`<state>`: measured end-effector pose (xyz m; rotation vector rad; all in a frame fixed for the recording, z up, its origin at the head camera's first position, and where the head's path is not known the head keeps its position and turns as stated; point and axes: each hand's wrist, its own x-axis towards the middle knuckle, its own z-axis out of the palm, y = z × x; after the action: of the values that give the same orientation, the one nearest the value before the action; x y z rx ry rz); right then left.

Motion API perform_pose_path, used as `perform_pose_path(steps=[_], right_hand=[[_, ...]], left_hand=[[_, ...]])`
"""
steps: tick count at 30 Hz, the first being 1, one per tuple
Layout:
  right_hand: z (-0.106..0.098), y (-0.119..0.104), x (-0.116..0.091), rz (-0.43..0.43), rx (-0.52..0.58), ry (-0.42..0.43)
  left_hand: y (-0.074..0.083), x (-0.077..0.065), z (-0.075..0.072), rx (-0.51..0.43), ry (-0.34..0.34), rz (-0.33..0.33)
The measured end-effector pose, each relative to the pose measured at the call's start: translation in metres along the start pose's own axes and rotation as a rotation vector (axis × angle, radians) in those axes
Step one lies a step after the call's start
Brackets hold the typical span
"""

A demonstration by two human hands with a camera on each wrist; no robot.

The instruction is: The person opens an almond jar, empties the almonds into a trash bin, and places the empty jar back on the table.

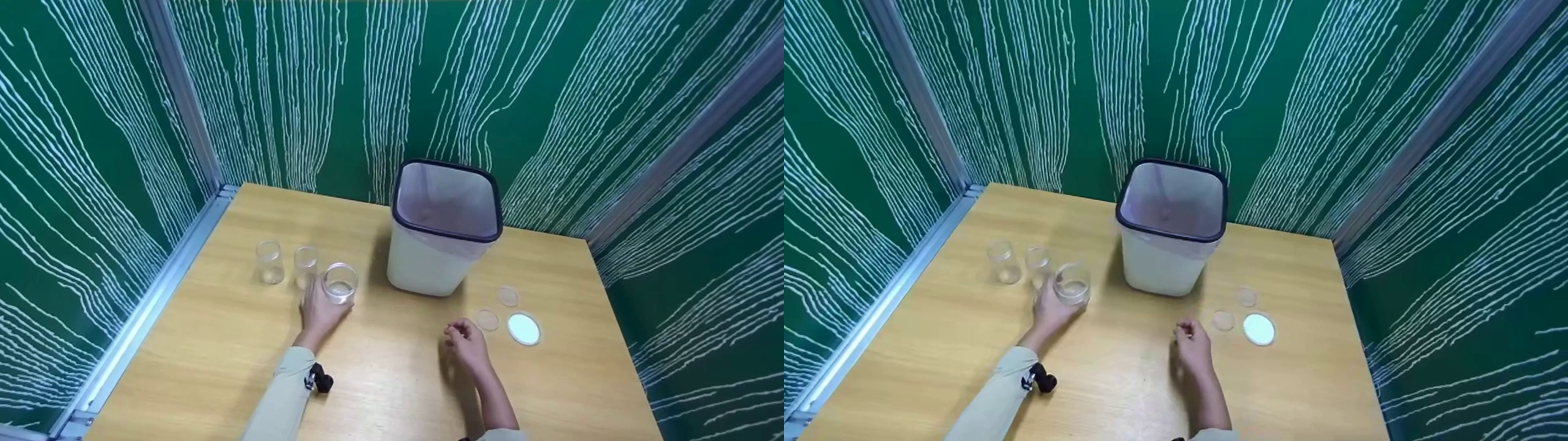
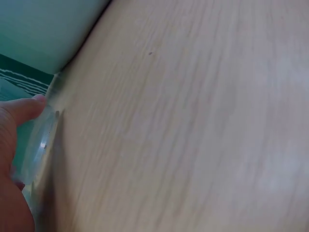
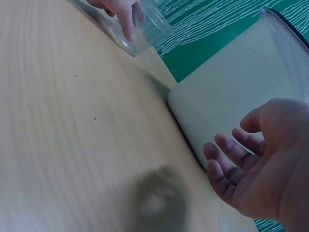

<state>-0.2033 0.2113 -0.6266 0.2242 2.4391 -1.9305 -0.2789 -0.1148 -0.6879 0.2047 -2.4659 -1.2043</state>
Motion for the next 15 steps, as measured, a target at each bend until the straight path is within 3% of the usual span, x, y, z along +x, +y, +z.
perform_pose_path(steps=[7, 15], right_hand=[[0.0034, 0.0006, -0.0034, -0.022, -0.026, -0.026], [0.0054, 0.0036, -0.0057, -0.009, -0.027, -0.064]], left_hand=[[-0.0078, 0.0006, -0.0013, 0.006, 0.029, 0.005], [-0.0084, -0.0027, -0.0075, 0.034, -0.032, -0.067]])
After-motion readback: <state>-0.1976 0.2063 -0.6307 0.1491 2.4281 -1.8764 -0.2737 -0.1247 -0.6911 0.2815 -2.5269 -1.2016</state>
